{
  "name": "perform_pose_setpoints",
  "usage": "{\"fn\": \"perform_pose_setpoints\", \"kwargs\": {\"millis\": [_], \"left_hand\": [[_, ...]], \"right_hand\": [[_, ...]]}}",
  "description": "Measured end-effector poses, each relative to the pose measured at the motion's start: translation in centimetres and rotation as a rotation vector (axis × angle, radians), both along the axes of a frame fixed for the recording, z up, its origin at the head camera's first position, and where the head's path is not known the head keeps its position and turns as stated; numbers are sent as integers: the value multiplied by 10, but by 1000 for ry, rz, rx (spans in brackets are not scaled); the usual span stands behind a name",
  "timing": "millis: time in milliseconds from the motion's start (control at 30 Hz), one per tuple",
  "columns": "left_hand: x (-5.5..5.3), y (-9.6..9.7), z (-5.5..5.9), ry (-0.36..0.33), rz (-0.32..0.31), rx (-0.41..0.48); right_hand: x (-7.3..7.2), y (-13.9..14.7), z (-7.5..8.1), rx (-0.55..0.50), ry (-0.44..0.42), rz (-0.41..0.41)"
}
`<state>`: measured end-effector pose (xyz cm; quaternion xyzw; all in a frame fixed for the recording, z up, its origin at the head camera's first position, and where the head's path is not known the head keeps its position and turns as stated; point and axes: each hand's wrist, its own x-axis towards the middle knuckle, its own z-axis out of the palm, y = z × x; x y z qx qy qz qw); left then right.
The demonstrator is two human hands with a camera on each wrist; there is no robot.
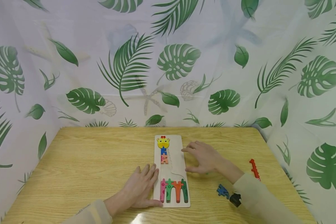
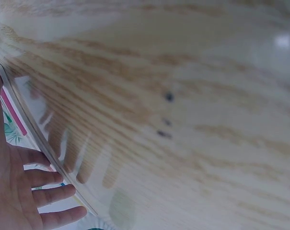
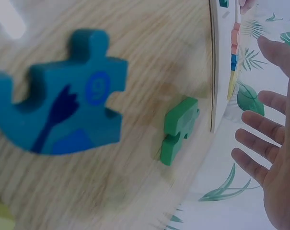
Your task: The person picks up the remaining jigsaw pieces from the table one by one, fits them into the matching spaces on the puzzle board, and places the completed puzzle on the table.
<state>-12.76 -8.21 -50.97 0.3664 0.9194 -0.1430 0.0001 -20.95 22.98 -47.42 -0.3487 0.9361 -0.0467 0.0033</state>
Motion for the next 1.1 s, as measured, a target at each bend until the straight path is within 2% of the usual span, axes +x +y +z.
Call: {"fn": "perform_pose_setpoints", "kwargs": {"millis": [333, 1100], "left_hand": [[1, 0, 1, 22, -7, -7], [0, 0, 1, 20, -6, -11]], "right_hand": [[3, 14, -1, 2, 39, 4], [14, 37, -15, 20, 6, -17]]}}
